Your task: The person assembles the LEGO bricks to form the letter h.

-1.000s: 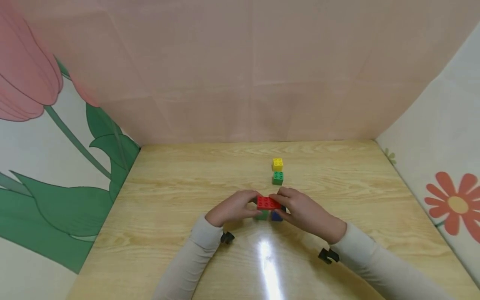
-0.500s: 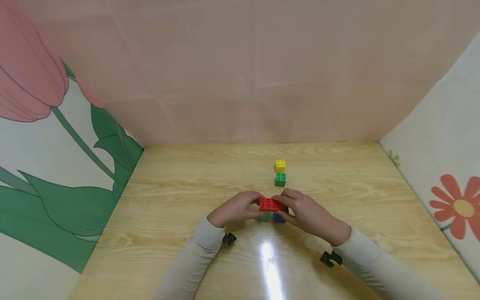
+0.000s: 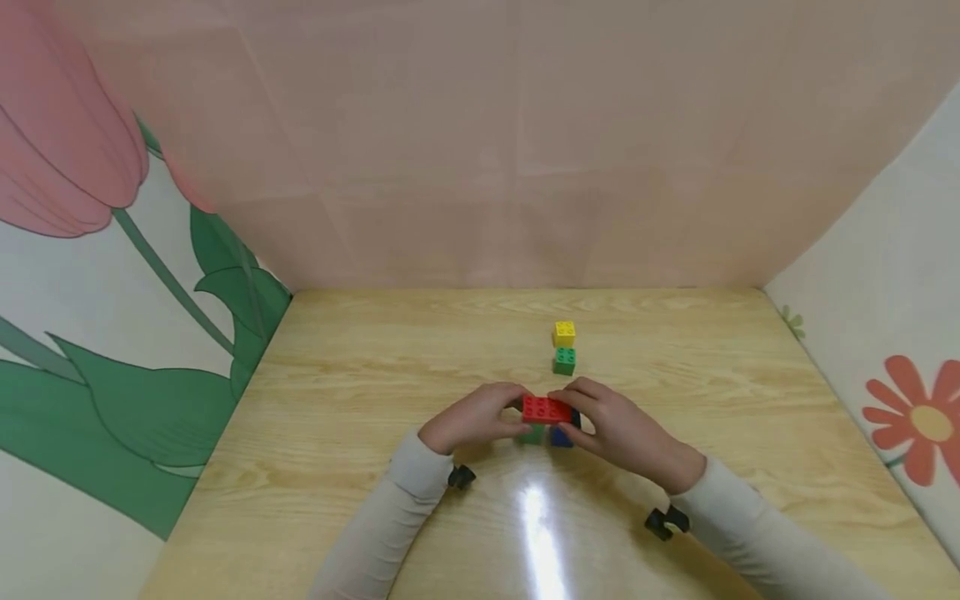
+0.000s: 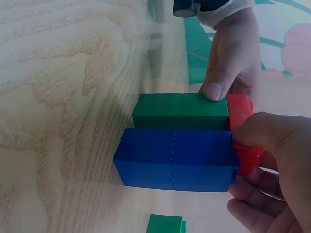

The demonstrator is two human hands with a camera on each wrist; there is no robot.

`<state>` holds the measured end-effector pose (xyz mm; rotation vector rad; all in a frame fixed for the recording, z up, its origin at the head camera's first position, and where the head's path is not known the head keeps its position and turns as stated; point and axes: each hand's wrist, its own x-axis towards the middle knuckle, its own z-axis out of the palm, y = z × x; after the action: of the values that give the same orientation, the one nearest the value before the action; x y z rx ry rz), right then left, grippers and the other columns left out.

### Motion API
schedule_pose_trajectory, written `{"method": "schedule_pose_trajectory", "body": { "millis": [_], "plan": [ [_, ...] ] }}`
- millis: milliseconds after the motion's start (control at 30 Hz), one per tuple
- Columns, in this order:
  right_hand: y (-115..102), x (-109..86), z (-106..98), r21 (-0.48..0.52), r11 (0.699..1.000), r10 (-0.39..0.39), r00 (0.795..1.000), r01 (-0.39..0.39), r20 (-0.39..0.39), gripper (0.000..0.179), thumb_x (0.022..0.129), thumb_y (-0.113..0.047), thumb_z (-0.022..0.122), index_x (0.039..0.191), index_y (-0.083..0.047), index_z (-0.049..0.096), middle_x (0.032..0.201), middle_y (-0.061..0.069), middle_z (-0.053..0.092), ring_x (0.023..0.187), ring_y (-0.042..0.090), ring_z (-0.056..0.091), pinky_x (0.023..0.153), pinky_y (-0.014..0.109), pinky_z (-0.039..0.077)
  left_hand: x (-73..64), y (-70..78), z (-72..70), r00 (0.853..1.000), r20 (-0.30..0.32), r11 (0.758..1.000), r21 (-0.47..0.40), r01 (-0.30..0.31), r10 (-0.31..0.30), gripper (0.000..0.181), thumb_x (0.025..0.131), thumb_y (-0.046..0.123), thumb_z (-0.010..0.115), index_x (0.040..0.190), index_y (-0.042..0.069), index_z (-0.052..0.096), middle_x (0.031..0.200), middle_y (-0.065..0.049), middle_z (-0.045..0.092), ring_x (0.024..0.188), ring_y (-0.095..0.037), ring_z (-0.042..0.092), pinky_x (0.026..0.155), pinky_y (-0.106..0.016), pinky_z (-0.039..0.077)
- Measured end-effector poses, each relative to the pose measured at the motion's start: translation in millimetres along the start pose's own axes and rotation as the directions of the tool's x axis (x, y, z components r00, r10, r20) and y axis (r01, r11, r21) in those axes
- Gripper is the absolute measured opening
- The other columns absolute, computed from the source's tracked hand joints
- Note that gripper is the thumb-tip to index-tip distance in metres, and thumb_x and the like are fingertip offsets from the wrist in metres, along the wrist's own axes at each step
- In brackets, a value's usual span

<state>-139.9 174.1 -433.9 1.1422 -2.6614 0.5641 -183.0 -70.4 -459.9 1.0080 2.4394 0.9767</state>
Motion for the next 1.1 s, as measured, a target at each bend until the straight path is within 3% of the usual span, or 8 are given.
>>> {"method": "schedule_pose_trajectory", "body": {
  "millis": [167, 333, 567, 767, 1100],
  "plan": [
    [3, -1.6, 2, 0.028, 0.999, 0.028, 1.000, -0.028, 0.004, 0.045, 0.081, -0.019, 0.080, 0.122, -0.008, 0.065, 0.112, -0.001, 0.059, 0.089, 0.006, 0.058, 0.071, 0.023, 0.054, 0.2, -0.6, 0.6, 1.000, 0.002, 1.000, 0.002, -0.002, 0.002, 0.037, 0.090, 0.033, 0.071, 0.122, 0.016, 0.062, 0.113, 0.013, 0.063, 0.107, -0.003, 0.058, 0.092, -0.028, 0.049],
    [9, -3.4, 5, 0.127, 0.990, 0.066, 0.998, -0.068, 0.021, 0.044, 0.083, -0.021, 0.079, 0.124, -0.013, 0.064, 0.116, -0.006, 0.058, 0.096, 0.004, 0.057, 0.077, 0.026, 0.054, -0.1, -0.7, 0.9, 1.000, 0.003, 1.000, 0.000, -0.002, 0.002, 0.036, 0.090, 0.030, 0.072, 0.122, 0.016, 0.062, 0.114, 0.012, 0.063, 0.108, -0.005, 0.058, 0.092, -0.026, 0.047],
    [14, -4.2, 3, 0.254, 0.962, 0.095, 0.995, -0.096, 0.019, 0.036, 0.093, -0.033, 0.068, 0.124, -0.015, 0.065, 0.120, -0.005, 0.060, 0.105, 0.010, 0.059, 0.085, 0.038, 0.053, -0.5, -0.6, 1.2, 1.000, 0.006, 1.000, -0.016, 0.009, -0.009, 0.034, 0.090, 0.028, 0.072, 0.120, 0.016, 0.063, 0.111, 0.012, 0.063, 0.106, -0.010, 0.061, 0.090, -0.027, 0.049],
    [25, -0.7, 0, 0.292, 0.953, 0.088, 0.996, -0.076, -0.029, 0.029, 0.099, -0.023, 0.058, 0.128, -0.017, 0.062, 0.122, -0.003, 0.060, 0.109, 0.018, 0.059, 0.087, 0.044, 0.051, -0.4, -1.5, 0.4, 1.000, 0.007, 1.000, -0.018, 0.001, -0.001, 0.032, 0.090, 0.031, 0.072, 0.118, 0.017, 0.063, 0.107, 0.013, 0.063, 0.103, -0.012, 0.062, 0.088, -0.029, 0.050],
    [42, 15.9, -5, 0.337, 0.939, 0.122, 0.984, -0.073, -0.126, 0.028, 0.104, -0.015, 0.046, 0.126, -0.015, 0.063, 0.121, 0.000, 0.062, 0.112, 0.016, 0.057, 0.090, 0.045, 0.048, -0.8, -1.0, -0.9, 1.000, 0.002, 1.000, 0.001, -0.011, 0.011, 0.034, 0.090, 0.032, 0.072, 0.118, 0.016, 0.063, 0.109, 0.013, 0.063, 0.107, -0.007, 0.060, 0.092, -0.024, 0.048]
  ]
}}
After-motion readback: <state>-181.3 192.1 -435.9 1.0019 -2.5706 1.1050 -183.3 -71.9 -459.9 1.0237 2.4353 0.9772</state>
